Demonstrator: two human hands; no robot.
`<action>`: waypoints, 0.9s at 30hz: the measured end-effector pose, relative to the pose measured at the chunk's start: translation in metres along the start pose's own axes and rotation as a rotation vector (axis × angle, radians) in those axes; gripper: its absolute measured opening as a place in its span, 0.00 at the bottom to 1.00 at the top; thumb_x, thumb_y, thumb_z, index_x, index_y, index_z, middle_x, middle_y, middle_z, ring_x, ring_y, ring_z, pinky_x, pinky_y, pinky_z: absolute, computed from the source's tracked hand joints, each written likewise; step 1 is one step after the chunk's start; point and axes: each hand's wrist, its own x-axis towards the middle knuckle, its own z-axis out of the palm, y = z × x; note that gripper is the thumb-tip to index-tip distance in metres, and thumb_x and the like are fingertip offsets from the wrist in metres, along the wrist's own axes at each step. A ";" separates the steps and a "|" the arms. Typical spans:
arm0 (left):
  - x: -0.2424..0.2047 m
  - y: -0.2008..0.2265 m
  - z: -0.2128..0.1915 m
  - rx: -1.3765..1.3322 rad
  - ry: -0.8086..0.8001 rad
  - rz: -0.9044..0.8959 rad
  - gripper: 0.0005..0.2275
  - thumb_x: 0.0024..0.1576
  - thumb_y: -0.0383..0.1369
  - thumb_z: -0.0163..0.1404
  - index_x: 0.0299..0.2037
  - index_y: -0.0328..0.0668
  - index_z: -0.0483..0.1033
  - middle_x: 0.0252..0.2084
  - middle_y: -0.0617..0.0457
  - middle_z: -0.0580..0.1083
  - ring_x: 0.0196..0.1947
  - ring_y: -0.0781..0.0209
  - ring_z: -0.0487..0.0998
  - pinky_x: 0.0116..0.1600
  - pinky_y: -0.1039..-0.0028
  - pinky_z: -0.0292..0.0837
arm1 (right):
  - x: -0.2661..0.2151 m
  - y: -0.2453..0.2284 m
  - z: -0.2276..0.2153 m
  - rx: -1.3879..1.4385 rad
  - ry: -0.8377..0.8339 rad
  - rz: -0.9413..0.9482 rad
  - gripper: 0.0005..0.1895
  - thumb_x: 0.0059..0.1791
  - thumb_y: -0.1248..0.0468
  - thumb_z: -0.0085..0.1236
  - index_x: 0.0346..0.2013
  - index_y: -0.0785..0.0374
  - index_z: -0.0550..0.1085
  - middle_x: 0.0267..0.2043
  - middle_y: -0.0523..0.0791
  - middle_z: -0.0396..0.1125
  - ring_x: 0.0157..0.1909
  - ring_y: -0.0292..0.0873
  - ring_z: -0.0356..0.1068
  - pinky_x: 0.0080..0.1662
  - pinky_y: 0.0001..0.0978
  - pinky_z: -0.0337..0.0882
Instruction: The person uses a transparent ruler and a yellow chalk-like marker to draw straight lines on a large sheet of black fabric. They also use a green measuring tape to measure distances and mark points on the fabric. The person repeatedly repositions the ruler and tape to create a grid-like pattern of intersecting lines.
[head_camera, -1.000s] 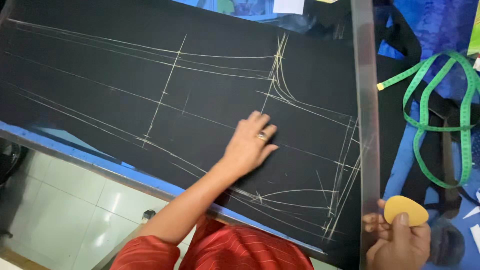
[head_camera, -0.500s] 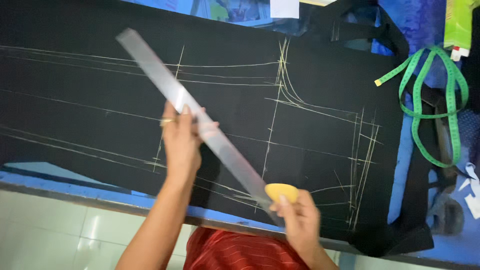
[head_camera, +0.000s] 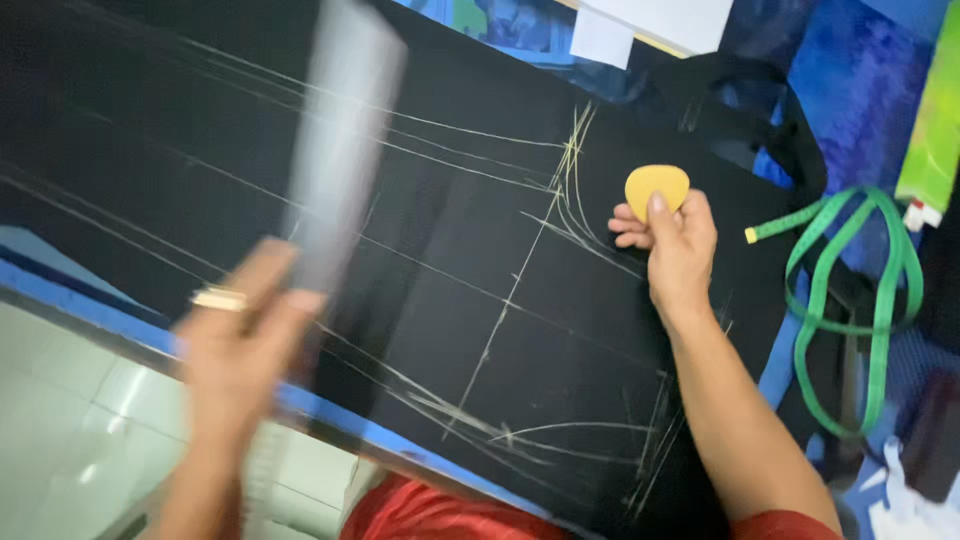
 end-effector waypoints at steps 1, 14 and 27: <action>-0.020 0.000 0.029 0.127 -0.054 -0.077 0.20 0.55 0.31 0.64 0.60 0.51 0.80 0.33 0.50 0.78 0.31 0.54 0.74 0.36 0.67 0.70 | 0.014 0.007 -0.005 -0.018 -0.056 -0.043 0.16 0.60 0.58 0.45 0.51 0.70 0.61 0.40 0.61 0.73 0.37 0.50 0.78 0.36 0.29 0.79; -0.102 0.020 0.174 0.250 -0.365 -0.378 0.23 0.61 0.40 0.51 0.69 0.64 0.70 0.27 0.58 0.73 0.32 0.56 0.72 0.42 0.68 0.68 | 0.077 0.034 -0.015 -0.119 -0.187 -0.076 0.17 0.59 0.53 0.44 0.49 0.67 0.63 0.35 0.56 0.74 0.33 0.47 0.78 0.33 0.26 0.75; -0.107 0.029 0.199 0.202 -0.408 -0.547 0.24 0.61 0.40 0.50 0.71 0.62 0.69 0.28 0.59 0.72 0.36 0.58 0.73 0.44 0.70 0.69 | 0.081 0.051 -0.018 -0.093 -0.196 -0.109 0.16 0.60 0.55 0.43 0.48 0.68 0.61 0.35 0.57 0.73 0.32 0.48 0.78 0.32 0.27 0.75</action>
